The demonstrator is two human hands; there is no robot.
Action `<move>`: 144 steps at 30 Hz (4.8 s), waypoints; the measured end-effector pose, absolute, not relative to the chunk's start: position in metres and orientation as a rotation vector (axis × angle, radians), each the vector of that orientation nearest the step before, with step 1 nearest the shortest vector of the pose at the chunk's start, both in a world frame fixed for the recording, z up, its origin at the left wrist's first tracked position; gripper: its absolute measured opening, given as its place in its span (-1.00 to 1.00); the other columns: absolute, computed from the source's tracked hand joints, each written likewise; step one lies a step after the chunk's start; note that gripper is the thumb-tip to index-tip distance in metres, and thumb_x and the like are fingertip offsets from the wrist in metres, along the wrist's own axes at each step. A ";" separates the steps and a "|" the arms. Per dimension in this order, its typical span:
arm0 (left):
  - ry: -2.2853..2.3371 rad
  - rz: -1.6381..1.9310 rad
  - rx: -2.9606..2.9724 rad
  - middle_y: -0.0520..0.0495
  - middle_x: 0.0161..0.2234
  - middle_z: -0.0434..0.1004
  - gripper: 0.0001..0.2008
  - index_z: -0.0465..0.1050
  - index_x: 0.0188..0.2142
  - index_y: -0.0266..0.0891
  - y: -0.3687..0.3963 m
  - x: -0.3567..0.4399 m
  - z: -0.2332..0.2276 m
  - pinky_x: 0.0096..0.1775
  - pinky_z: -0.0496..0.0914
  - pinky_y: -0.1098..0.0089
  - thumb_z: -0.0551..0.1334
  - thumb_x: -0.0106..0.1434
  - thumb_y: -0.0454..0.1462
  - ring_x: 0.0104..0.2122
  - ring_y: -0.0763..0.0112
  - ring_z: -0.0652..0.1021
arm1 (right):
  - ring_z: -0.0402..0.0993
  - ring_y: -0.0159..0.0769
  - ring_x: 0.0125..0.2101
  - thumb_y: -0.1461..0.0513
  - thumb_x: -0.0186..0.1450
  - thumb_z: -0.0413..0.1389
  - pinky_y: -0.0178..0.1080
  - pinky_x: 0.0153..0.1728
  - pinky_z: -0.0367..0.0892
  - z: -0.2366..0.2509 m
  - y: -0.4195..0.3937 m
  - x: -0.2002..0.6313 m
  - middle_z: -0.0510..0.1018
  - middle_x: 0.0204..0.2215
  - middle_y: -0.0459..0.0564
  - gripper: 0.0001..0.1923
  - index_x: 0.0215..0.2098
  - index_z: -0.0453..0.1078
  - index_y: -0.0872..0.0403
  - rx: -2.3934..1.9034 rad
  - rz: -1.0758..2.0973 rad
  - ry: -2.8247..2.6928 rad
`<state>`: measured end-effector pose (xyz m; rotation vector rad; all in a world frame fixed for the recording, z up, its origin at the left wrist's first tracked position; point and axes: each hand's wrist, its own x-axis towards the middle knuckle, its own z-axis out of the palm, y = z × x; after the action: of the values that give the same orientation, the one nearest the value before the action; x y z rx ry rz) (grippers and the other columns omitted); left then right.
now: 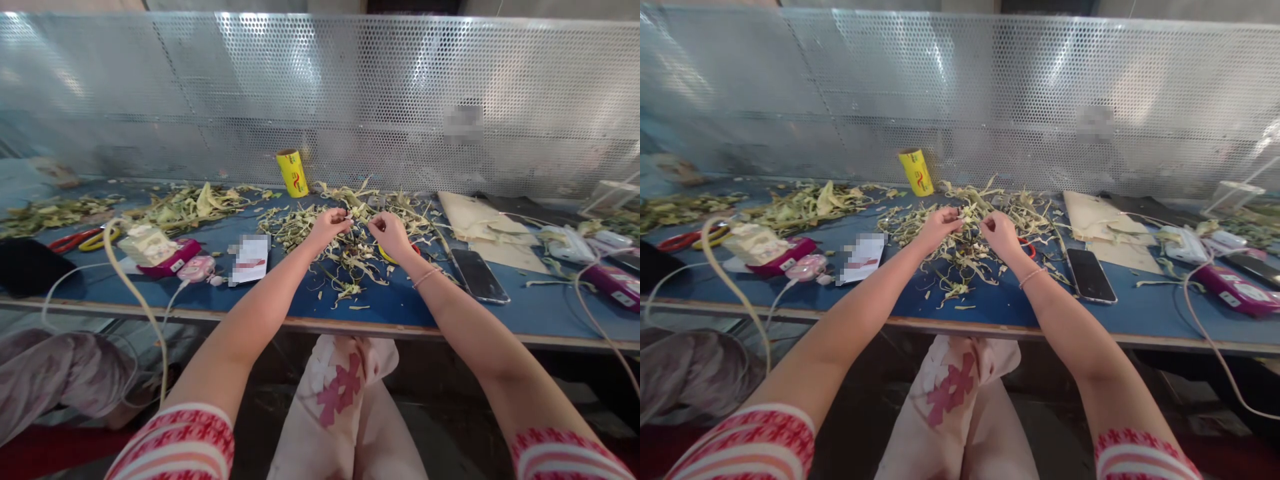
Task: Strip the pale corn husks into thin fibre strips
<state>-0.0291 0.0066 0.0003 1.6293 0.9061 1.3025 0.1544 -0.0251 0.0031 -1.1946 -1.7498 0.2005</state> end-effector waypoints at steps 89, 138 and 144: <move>0.392 0.815 1.177 0.00 -0.40 0.45 -0.68 0.36 -0.12 -0.24 -0.026 -0.031 0.015 -0.38 0.44 0.50 0.33 0.12 -0.36 -0.48 0.58 0.50 | 0.35 -0.32 -0.29 0.28 0.31 0.05 -0.20 -0.24 0.34 0.036 -0.052 0.161 0.44 -0.36 -0.04 -0.94 -0.33 0.35 0.05 -0.641 0.118 -2.000; 0.527 0.964 1.301 0.05 -0.51 0.40 -0.90 0.36 -0.45 -0.29 -0.035 -0.015 0.025 -0.37 0.39 0.45 0.28 0.03 -0.35 -0.46 0.52 0.51 | 0.30 -0.31 -0.34 0.35 0.29 0.00 -0.21 -0.23 0.26 0.040 -0.055 0.160 0.41 -0.40 -0.01 -0.87 -0.41 0.31 0.07 -0.713 0.032 -2.125; 0.477 0.920 1.322 0.07 -0.54 0.33 -0.93 0.29 -0.50 -0.27 -0.040 -0.015 0.031 -0.43 0.35 0.44 0.20 -0.01 -0.38 -0.55 0.56 0.42 | 0.30 -0.32 -0.33 0.33 0.28 0.02 -0.20 -0.22 0.26 0.040 -0.054 0.160 0.41 -0.40 -0.03 -0.88 -0.41 0.31 0.07 -0.704 0.133 -2.117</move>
<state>-0.0154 -0.0397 0.0305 1.3216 0.4770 0.9198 0.1597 -0.0541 0.0399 -0.7038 -2.1174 0.1328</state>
